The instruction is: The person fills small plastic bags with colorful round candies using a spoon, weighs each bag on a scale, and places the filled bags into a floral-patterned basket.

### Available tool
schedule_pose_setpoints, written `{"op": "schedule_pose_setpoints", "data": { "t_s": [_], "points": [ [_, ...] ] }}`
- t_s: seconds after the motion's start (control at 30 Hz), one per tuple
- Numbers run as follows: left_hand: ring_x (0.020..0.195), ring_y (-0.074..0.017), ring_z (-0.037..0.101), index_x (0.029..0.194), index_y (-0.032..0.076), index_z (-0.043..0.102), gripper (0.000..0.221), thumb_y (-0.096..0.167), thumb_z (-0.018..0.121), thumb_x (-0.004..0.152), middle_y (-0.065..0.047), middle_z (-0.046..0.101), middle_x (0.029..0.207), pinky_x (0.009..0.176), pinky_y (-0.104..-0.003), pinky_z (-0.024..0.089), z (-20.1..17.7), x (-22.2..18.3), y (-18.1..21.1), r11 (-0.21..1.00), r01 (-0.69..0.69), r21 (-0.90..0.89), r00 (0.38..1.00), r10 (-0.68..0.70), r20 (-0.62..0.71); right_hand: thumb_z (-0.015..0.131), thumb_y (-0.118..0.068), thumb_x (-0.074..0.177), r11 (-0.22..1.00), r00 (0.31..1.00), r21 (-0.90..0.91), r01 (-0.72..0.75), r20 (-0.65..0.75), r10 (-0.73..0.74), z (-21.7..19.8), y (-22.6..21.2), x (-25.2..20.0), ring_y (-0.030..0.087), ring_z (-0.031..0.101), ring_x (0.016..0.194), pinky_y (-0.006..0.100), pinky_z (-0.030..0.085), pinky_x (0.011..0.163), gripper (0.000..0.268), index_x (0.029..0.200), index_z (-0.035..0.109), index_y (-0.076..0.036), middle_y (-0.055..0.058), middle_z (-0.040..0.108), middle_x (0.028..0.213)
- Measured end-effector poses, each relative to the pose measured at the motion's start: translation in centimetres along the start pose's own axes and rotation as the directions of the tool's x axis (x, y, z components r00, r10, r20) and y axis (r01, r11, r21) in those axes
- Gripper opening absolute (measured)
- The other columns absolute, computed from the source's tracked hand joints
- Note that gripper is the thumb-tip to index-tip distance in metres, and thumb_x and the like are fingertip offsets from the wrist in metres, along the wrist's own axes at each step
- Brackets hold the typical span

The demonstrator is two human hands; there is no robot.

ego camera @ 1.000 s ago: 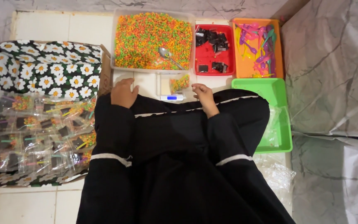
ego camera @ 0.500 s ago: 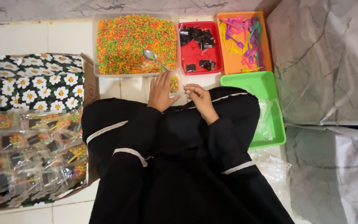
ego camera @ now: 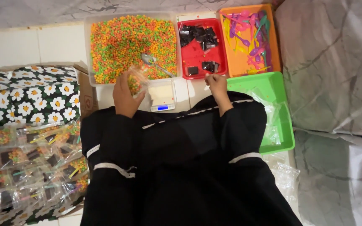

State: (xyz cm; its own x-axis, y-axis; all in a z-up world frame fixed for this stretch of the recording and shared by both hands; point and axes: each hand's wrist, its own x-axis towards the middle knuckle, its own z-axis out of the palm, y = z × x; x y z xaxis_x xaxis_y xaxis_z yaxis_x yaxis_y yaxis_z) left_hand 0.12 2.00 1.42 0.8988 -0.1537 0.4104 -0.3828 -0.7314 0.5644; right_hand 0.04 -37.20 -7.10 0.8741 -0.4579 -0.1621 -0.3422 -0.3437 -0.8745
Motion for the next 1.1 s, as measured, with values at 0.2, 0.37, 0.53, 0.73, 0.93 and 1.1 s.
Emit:
{"op": "schedule_pose_setpoints", "data": {
  "t_s": [0.2, 0.37, 0.53, 0.73, 0.93, 1.1],
  "points": [
    [0.138, -0.0489, 0.047, 0.161, 0.008, 0.029, 0.104, 0.021, 0.09, 0.078, -0.025, 0.042, 0.149, 0.111, -0.062, 0.041, 1.7, 0.0, -0.7, 0.95, 0.293, -0.112, 0.954, -0.282, 0.1, 0.075, -0.029, 0.09, 0.813, 0.989, -0.564, 0.145, 0.077, -0.123, 2.5, 2.6, 4.5, 0.03, 0.074, 0.096, 0.047, 0.051, 0.088, 0.013, 0.101, 0.079, -0.022, 0.002, 0.077, 0.091],
    [0.136, -0.0479, 0.049, 0.157, 0.007, 0.033, 0.1, 0.026, 0.09, 0.077, -0.023, 0.045, 0.146, 0.111, -0.061, 0.04, 2.3, 1.2, 0.1, 0.944, 0.312, -0.112, 0.947, -0.299, 0.12, 0.078, -0.024, 0.088, 0.663, 0.901, -0.634, 0.399, 0.139, -0.41, 4.8, 1.2, 5.2, 0.035, 0.07, 0.092, 0.042, 0.056, 0.083, 0.01, 0.092, 0.082, -0.016, 0.01, 0.076, 0.086],
    [0.136, -0.0508, 0.048, 0.153, 0.002, 0.035, 0.098, 0.025, 0.092, 0.078, -0.027, 0.045, 0.145, 0.109, -0.064, 0.04, 2.1, 2.2, 1.3, 0.933, 0.337, -0.127, 0.937, -0.318, 0.145, 0.08, -0.028, 0.087, 0.53, 0.84, -0.683, 0.503, 0.243, -0.485, 7.1, 2.2, 7.0, 0.031, 0.064, 0.11, 0.04, 0.054, 0.089, 0.023, 0.106, 0.081, -0.016, 0.007, 0.077, 0.1],
    [0.14, -0.0477, 0.044, 0.156, 0.002, 0.03, 0.096, 0.021, 0.09, 0.083, -0.024, 0.043, 0.145, 0.111, -0.065, 0.04, 1.7, 2.8, 1.9, 0.916, 0.364, -0.168, 0.925, -0.334, 0.182, 0.081, -0.019, 0.084, 0.57, 0.879, -0.673, 0.472, 0.315, -0.357, 7.5, 3.9, 7.9, 0.031, 0.059, 0.121, 0.042, 0.052, 0.096, 0.037, 0.12, 0.077, -0.014, 0.008, 0.075, 0.111],
    [0.138, -0.0485, 0.046, 0.156, -0.001, 0.03, 0.102, 0.027, 0.092, 0.081, -0.026, 0.045, 0.144, 0.111, -0.061, 0.043, 2.6, 2.3, 1.2, 0.956, 0.261, -0.134, 0.961, -0.244, 0.129, 0.082, -0.027, 0.084, 0.532, 0.902, -0.729, 0.432, 0.356, -0.245, 7.0, 1.3, 7.8, 0.032, 0.048, 0.124, 0.042, 0.049, 0.098, 0.044, 0.126, 0.074, -0.019, 0.01, 0.064, 0.117],
    [0.138, -0.0464, 0.048, 0.156, 0.0, 0.031, 0.098, 0.022, 0.09, 0.081, -0.024, 0.047, 0.144, 0.111, -0.063, 0.043, 1.5, 2.7, 2.6, 0.925, 0.355, -0.133, 0.922, -0.322, 0.216, 0.082, -0.041, 0.083, 0.489, 0.907, -0.773, 0.404, 0.409, -0.103, 7.8, 0.6, 8.1, 0.032, 0.04, 0.127, 0.043, 0.047, 0.098, 0.04, 0.119, 0.076, -0.024, 0.008, 0.053, 0.126]
  ]
}}
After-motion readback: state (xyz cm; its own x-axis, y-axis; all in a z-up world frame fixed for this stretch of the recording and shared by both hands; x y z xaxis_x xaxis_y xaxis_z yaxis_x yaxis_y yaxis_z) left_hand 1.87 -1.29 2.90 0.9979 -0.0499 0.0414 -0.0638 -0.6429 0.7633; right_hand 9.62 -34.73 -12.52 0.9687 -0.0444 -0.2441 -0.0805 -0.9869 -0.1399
